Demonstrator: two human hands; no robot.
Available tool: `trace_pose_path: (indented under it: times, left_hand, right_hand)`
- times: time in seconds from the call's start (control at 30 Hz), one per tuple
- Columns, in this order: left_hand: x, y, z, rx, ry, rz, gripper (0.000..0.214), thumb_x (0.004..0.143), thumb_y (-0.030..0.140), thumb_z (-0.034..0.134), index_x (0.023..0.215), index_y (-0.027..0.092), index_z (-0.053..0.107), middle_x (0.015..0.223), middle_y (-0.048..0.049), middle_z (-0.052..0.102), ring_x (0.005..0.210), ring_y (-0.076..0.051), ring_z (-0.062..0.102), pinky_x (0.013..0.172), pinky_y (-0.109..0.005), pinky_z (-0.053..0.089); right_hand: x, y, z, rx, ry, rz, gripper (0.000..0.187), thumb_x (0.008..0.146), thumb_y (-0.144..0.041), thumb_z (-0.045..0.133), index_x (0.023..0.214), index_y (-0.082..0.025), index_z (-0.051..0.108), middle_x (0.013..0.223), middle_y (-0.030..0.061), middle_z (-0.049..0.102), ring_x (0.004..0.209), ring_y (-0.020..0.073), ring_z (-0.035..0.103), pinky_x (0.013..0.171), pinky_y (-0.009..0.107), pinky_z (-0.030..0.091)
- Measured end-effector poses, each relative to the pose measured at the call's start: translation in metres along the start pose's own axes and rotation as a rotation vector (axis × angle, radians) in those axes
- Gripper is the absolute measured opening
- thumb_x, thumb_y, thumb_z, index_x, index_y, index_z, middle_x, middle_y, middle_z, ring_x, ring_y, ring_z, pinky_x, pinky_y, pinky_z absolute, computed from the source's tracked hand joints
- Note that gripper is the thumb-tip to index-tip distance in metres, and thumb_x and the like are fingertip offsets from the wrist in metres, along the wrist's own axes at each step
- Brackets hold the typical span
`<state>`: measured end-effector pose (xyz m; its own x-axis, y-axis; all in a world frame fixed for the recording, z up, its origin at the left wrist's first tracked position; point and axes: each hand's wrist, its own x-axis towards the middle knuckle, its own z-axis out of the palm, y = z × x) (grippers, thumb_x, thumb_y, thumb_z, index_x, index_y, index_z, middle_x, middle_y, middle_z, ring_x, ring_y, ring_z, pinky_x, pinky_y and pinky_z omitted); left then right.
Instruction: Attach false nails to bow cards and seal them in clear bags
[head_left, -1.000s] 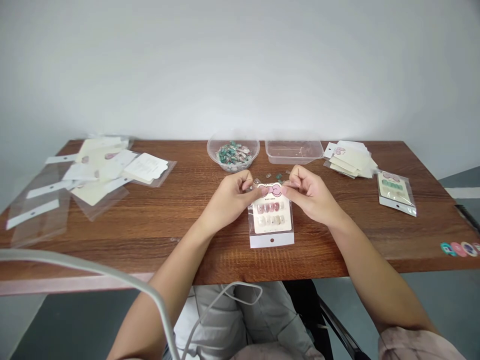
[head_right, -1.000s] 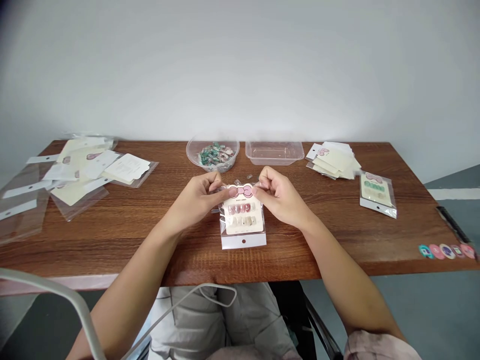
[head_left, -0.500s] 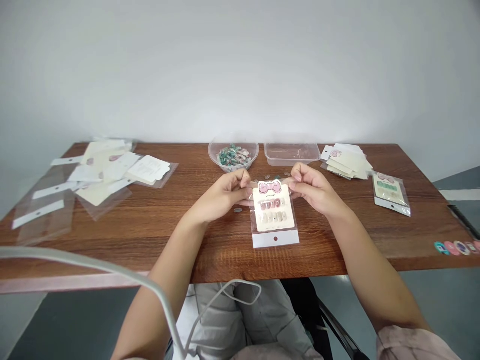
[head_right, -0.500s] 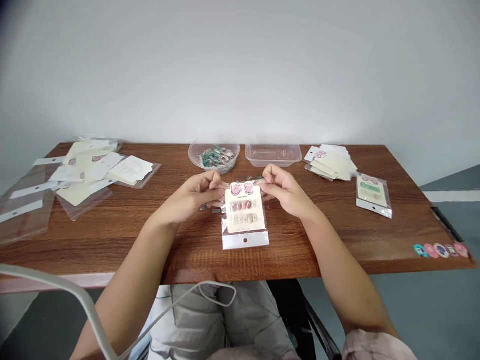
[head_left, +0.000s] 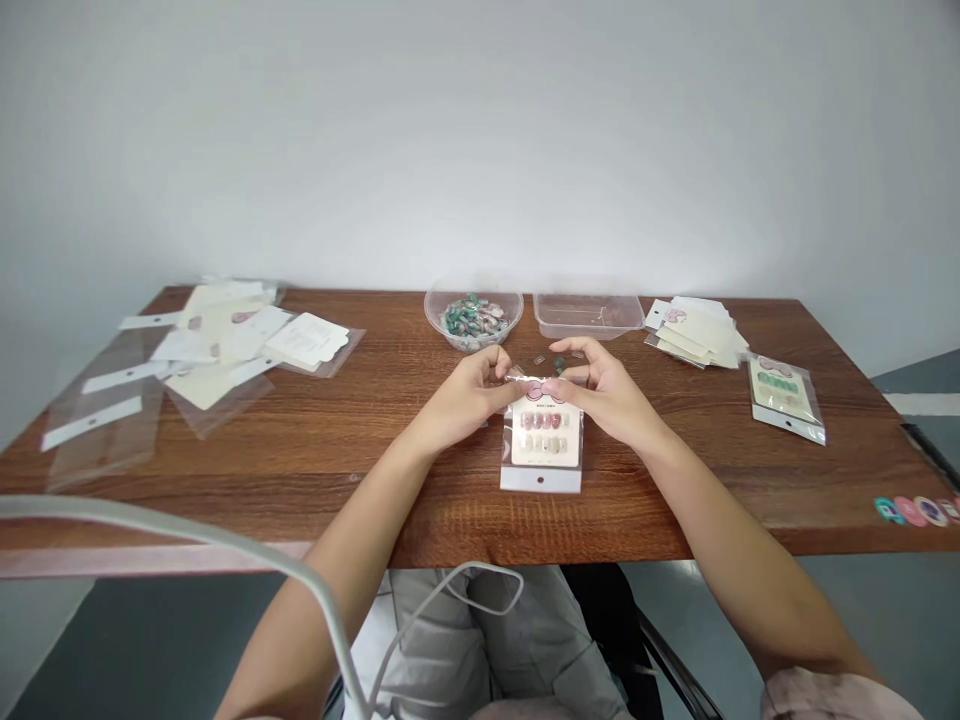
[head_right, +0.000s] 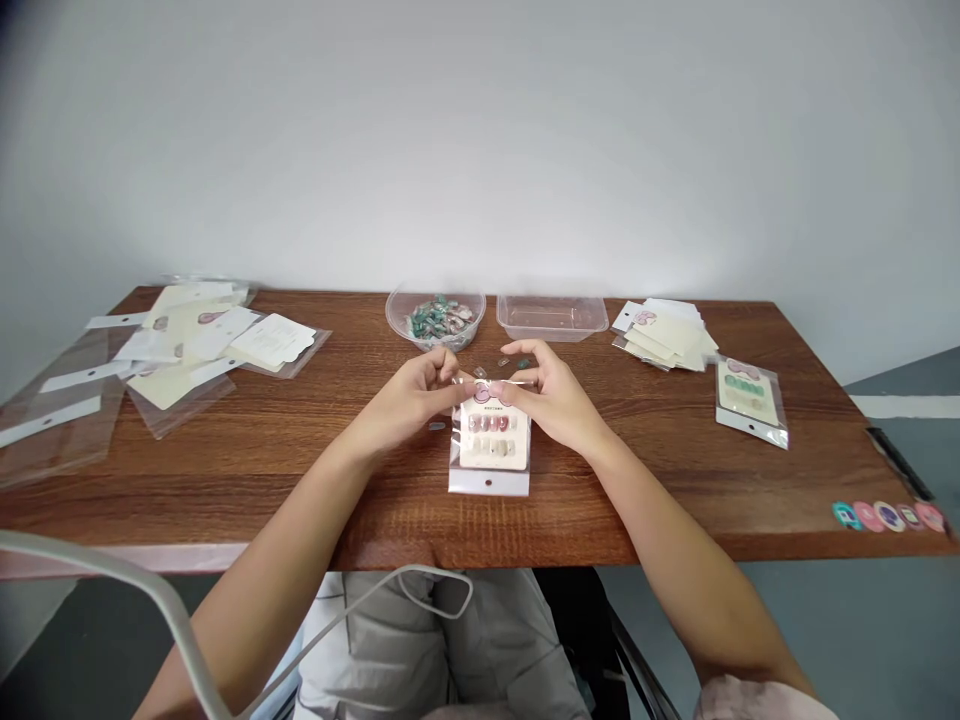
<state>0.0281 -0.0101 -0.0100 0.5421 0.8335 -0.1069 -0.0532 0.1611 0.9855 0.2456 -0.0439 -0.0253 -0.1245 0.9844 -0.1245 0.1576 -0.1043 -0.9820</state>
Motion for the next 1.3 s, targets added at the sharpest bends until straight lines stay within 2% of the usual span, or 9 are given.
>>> trace_pose_path:
  times: [0.2,0.3,0.47,0.63,0.73,0.9,1.0,1.13,1.3]
  left_hand:
    - [0.000,-0.001,0.001,-0.055,0.005,-0.036,0.044,0.082,0.027,0.079,0.079,0.022,0.035,0.065,0.0094,0.048,0.058,-0.005,0.048,0.057,-0.018,0.042]
    - [0.000,0.003,-0.002,-0.120,0.035,-0.038,0.043,0.079,0.026,0.081,0.079,0.022,0.038,0.068,0.0081,0.054,0.059,-0.006,0.052,0.056,-0.018,0.045]
    - [0.003,0.003,-0.007,-0.201,0.252,0.049,0.045,0.073,0.025,0.086,0.078,0.021,0.041,0.075,0.0053,0.061,0.065,-0.007,0.059,0.059,-0.018,0.051]
    - [0.006,0.002,-0.009,-0.278,0.447,0.142,0.048,0.074,0.020,0.083,0.074,0.022,0.035,0.067,0.0075,0.053,0.060,-0.005,0.055,0.058,-0.016,0.050]
    - [0.005,0.004,-0.009,-0.290,0.458,0.140,0.044,0.076,0.021,0.082,0.080,0.023,0.038,0.072,0.0073,0.060,0.064,-0.006,0.062,0.064,-0.018,0.054]
    - [0.003,0.005,-0.006,-0.184,0.384,0.070,0.042,0.083,0.043,0.080,0.096,0.024,0.044,0.095,-0.0008,0.079,0.074,-0.017,0.077,0.065,-0.027,0.060]
    - [0.002,0.005,-0.003,-0.078,0.342,0.039,0.043,0.090,0.058,0.069,0.082,0.021,0.051,0.071,-0.0013,0.074,0.067,-0.018,0.076,0.060,-0.024,0.056]
    - [0.001,0.003,0.000,-0.034,0.300,0.018,0.058,0.092,0.068,0.061,0.063,0.020,0.048,0.042,0.0024,0.051,0.058,-0.019,0.074,0.059,-0.023,0.054]
    - [0.004,0.000,-0.002,-0.041,0.252,0.021,0.043,0.087,0.058,0.073,0.092,0.016,0.067,0.070,-0.0029,0.074,0.061,-0.017,0.073,0.057,-0.025,0.055]
  right_hand:
    - [-0.002,-0.007,-0.005,0.028,-0.032,-0.030,0.056,0.085,-0.047,0.081,0.130,-0.026,0.056,0.081,-0.0002,0.075,0.072,0.0205,0.073,0.063,0.032,0.055]
    - [-0.001,-0.007,-0.010,0.106,0.039,-0.060,0.047,0.087,-0.040,0.078,0.127,-0.026,0.057,0.081,-0.0009,0.075,0.072,0.0177,0.071,0.064,0.031,0.055]
    - [0.001,-0.006,-0.017,0.172,0.123,-0.030,0.039,0.090,-0.049,0.074,0.121,-0.027,0.065,0.087,0.0013,0.075,0.073,0.0165,0.072,0.062,0.030,0.058]
    - [0.000,-0.006,-0.014,0.034,-0.187,0.038,0.044,0.085,-0.060,0.078,0.106,-0.021,0.074,0.096,0.0080,0.080,0.080,0.0197,0.078,0.065,0.030,0.062]
    - [0.000,-0.006,-0.012,0.031,-0.194,0.046,0.045,0.082,-0.061,0.080,0.095,-0.018,0.075,0.085,0.0087,0.080,0.070,0.0190,0.077,0.060,0.029,0.062]
    - [0.003,-0.006,-0.029,0.196,0.217,-0.095,0.034,0.082,-0.051,0.084,0.094,-0.021,0.075,0.078,0.0037,0.077,0.059,0.0136,0.071,0.051,0.025,0.058]
    - [0.008,-0.007,-0.047,0.353,0.489,-0.227,0.027,0.082,-0.044,0.083,0.089,-0.021,0.072,0.074,0.0010,0.074,0.058,0.0122,0.069,0.049,0.022,0.055]
    - [0.012,-0.012,-0.073,0.550,0.902,-0.318,0.012,0.086,-0.029,0.068,0.081,-0.020,0.061,0.070,0.0002,0.069,0.062,0.0132,0.070,0.046,0.019,0.046]
    - [0.007,-0.020,-0.107,0.729,1.339,-0.474,0.013,0.092,-0.020,0.044,0.080,-0.022,0.047,0.067,-0.0034,0.058,0.050,0.0071,0.054,0.041,0.018,0.028]
